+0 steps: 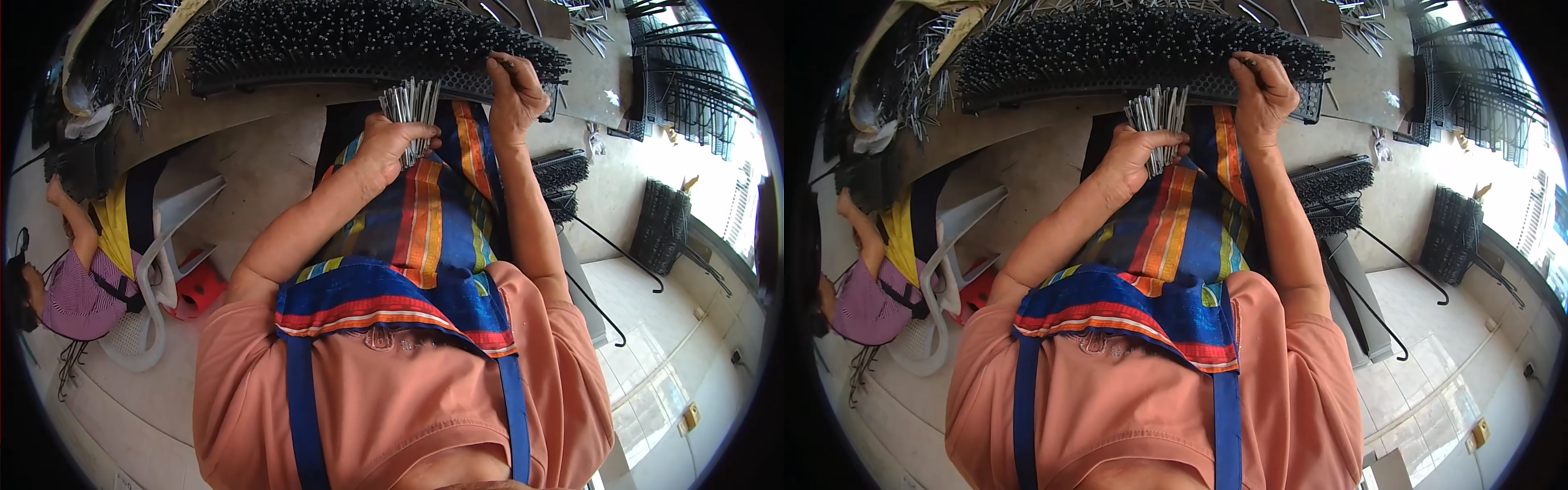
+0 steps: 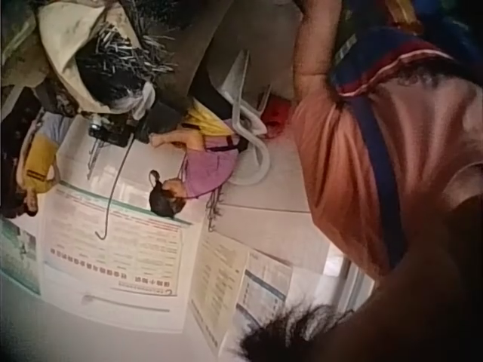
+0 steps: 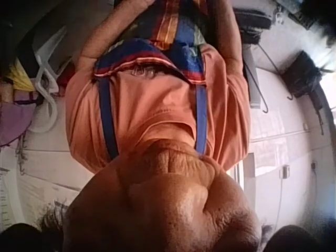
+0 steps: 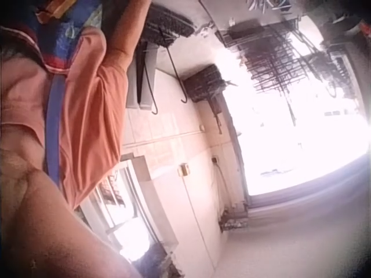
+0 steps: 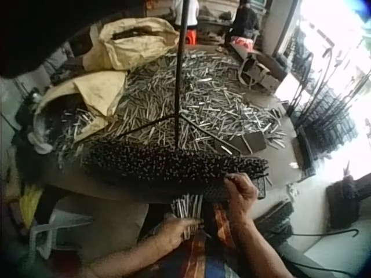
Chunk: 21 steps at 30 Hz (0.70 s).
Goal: Weaving thin metal wires into a plastic mesh grid to create a component.
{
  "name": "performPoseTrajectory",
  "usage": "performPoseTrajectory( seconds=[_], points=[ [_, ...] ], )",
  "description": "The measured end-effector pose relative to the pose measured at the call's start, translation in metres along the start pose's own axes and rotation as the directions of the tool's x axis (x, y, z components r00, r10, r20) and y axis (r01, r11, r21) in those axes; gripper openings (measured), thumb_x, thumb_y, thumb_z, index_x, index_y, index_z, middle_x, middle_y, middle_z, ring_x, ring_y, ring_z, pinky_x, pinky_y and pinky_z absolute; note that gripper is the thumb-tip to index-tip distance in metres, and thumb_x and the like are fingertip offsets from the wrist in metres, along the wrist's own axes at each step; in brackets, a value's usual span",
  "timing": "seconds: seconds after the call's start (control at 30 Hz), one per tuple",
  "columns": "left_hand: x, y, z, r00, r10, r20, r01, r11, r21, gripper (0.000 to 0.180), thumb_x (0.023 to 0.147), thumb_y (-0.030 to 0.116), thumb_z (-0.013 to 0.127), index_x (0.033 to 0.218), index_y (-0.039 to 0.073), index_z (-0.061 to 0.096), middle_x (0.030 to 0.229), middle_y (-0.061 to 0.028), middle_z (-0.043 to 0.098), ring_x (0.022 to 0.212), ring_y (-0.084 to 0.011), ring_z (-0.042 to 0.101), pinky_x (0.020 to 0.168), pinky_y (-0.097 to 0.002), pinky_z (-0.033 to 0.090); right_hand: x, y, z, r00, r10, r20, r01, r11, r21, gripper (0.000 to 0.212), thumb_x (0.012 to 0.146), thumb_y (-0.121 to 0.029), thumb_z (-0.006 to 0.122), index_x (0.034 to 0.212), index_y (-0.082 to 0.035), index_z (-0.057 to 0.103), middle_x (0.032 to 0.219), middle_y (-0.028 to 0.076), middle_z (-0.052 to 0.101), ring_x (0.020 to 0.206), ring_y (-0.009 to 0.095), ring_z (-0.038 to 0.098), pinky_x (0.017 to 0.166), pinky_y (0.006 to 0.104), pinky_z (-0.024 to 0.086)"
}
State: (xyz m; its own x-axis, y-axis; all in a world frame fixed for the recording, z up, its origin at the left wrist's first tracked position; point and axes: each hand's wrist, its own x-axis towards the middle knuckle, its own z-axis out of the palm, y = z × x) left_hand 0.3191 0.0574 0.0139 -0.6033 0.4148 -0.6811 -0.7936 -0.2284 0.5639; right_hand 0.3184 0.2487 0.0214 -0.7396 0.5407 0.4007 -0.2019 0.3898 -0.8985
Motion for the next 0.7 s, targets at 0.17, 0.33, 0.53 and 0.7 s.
performPoseTrajectory(
  seconds=[0.17,0.33,0.53,0.7],
  points=[
    [0.006,0.001,-0.001,0.991,-0.134,-0.013,0.134,0.991,-0.022,0.01,0.073,-0.007,0.067,0.084,-0.006,0.066,0.081,-0.0172,0.07,0.068,-0.025,0.07,0.055,-0.032,0.054,-0.004,0.003,0.001,0.997,0.076,0.004,-0.076,0.996,0.047,0.01,0.084,0.001,0.068,0.091,-0.004,0.073,0.08,-0.004,0.062,0.061,0.002,0.048,0.051,0.017,0.036],
    [0.005,0.0,0.001,0.994,-0.111,0.0,0.111,0.992,-0.052,0.012,0.074,-0.008,0.066,0.086,-0.005,0.066,0.082,-0.0167,0.07,0.069,-0.0251,0.07,0.056,-0.0324,0.055,-0.011,0.001,0.002,0.998,0.059,0.039,-0.058,0.998,-0.008,0.011,0.084,0.001,0.067,0.092,-0.003,0.073,0.081,-0.004,0.063,0.062,0.001,0.049,0.053,0.0167,0.036],
    [0.006,-0.004,0.002,0.994,-0.109,0.021,0.109,0.993,-0.035,0.014,0.073,-0.009,0.065,0.087,-0.005,0.066,0.082,-0.0165,0.07,0.068,-0.0247,0.069,0.056,-0.0319,0.056,-0.011,0.003,0.005,0.999,0.038,0.017,-0.037,0.998,-0.054,0.011,0.083,0.002,0.067,0.092,-0.003,0.073,0.082,-0.003,0.064,0.066,0.002,0.052,0.057,0.018,0.04],
    [0.007,-0.006,-0.002,0.992,-0.123,0.027,0.124,0.992,-0.003,0.017,0.074,-0.007,0.065,0.091,-0.009,0.067,0.086,-0.0181,0.07,0.072,-0.0253,0.07,0.065,-0.034,0.058,-0.016,0.004,0.006,0.992,0.065,0.104,-0.04,0.974,-0.221,0.009,0.081,0.001,0.069,0.089,-0.002,0.073,0.081,-0.002,0.064,0.07,0.003,0.054,0.062,0.0197,0.044]
  ],
)
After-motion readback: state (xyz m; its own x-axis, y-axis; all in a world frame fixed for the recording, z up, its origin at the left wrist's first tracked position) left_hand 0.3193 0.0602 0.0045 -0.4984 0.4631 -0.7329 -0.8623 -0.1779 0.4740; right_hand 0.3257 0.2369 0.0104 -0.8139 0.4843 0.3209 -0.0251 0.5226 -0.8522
